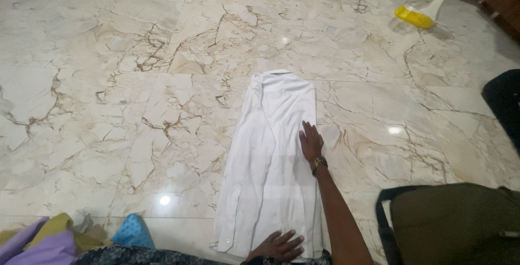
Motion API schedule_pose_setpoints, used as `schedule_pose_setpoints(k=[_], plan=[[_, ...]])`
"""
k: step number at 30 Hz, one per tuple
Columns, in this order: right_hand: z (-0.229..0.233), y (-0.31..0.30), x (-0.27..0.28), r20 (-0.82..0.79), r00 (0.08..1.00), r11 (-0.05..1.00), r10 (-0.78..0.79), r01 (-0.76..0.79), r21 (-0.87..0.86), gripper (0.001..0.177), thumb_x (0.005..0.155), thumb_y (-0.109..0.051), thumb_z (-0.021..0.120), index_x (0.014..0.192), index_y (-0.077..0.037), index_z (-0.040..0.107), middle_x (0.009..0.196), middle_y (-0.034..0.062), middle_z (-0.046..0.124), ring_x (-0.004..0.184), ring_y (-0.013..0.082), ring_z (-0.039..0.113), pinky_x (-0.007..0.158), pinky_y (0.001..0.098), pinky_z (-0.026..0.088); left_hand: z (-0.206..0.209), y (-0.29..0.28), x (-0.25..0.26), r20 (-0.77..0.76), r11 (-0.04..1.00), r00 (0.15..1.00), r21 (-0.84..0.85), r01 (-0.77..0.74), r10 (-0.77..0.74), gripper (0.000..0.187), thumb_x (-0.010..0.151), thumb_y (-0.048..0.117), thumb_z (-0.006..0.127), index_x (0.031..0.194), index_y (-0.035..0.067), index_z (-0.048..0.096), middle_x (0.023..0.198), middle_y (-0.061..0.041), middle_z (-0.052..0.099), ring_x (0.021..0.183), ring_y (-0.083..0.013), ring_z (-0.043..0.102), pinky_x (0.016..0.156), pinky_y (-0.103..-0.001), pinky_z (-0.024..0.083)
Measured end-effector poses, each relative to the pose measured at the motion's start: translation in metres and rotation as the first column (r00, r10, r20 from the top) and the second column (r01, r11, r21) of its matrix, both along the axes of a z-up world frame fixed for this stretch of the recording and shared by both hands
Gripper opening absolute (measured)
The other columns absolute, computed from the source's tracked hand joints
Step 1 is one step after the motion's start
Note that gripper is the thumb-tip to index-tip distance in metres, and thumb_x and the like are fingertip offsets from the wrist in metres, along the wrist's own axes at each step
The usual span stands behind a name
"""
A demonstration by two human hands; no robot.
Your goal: The person folds a white shirt on the floor, smoothing the fabric and folding the sleeves inward before folding the body of the shirt.
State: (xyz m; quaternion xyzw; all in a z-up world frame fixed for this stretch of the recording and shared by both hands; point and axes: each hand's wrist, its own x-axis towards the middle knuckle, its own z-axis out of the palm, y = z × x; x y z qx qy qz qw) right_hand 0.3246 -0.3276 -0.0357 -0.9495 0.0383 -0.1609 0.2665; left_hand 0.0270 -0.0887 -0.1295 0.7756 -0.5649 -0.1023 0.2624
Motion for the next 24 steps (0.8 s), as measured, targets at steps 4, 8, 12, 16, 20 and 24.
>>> schedule_pose_setpoints(k=[4,8,12,16,20,24], plan=[[0.000,-0.011,-0.119,0.143,0.987,0.995,0.068,-0.056,-0.085,0.044,0.100,-0.032,0.058,0.139,-0.013,0.062,0.138,0.0142,0.065,0.131,0.0357,0.055,0.107,0.0508,0.041,0.011,0.011,-0.006,0.268,0.997,0.961,-0.043,-0.060,0.069,0.046,0.113,0.029,0.044,0.158,0.020,0.046,0.175,-0.008,0.031,0.161,-0.0306,0.028,0.121,-0.055,0.033],[0.017,-0.031,-0.221,-0.134,0.973,0.982,-0.186,0.182,-0.039,0.048,0.097,-0.038,0.062,0.138,-0.013,0.063,0.130,0.0153,0.069,0.122,0.0353,0.062,0.104,0.0507,0.046,0.025,0.000,0.003,0.507,0.988,0.849,-0.112,-0.108,0.151,0.053,0.107,0.036,0.051,0.160,0.027,0.049,0.175,-0.002,0.031,0.160,-0.0270,0.030,0.118,-0.048,0.035],[0.020,-0.024,-0.288,-0.039,0.972,0.973,-0.231,0.230,-0.025,0.049,0.097,-0.039,0.065,0.134,-0.006,0.065,0.128,0.0202,0.069,0.119,0.0395,0.060,0.102,0.0494,0.049,0.040,0.008,-0.005,0.194,0.995,0.977,-0.063,-0.079,0.090,0.066,0.095,0.055,0.057,0.150,0.020,0.048,0.167,-0.006,0.030,0.154,-0.0305,0.027,0.117,-0.055,0.032],[0.012,0.021,-0.324,-0.045,0.994,0.991,-0.098,0.093,-0.097,0.054,0.092,-0.042,0.066,0.134,-0.009,0.064,0.131,0.0167,0.068,0.124,0.0367,0.059,0.107,0.0472,0.047,0.072,0.023,-0.004,0.256,0.984,0.951,-0.074,-0.161,0.175,0.061,0.098,0.046,0.056,0.155,0.026,0.047,0.170,-0.004,0.031,0.158,-0.0307,0.023,0.117,-0.052,0.033],[0.024,0.069,-0.330,-0.164,0.985,0.960,0.052,-0.095,-0.263,0.065,0.090,-0.049,0.064,0.142,-0.013,0.054,0.149,0.0156,0.051,0.139,0.0365,0.043,0.110,0.0513,0.038,0.121,0.062,0.004,0.157,0.881,0.892,0.156,-0.446,0.424,0.062,0.100,0.043,0.055,0.157,0.026,0.042,0.174,-0.008,0.022,0.160,-0.0355,0.014,0.115,-0.055,0.034],[0.031,0.126,-0.314,-0.148,0.961,0.907,0.234,-0.270,-0.322,0.070,0.093,-0.051,0.057,0.150,-0.011,0.046,0.161,0.0207,0.029,0.148,0.0408,0.024,0.114,0.0546,0.028,0.149,0.127,-0.006,0.119,0.659,0.867,0.602,-0.451,0.484,0.080,0.093,0.053,0.060,0.161,0.028,0.027,0.171,-0.019,-0.003,0.157,-0.0431,-0.005,0.119,-0.069,0.017]])
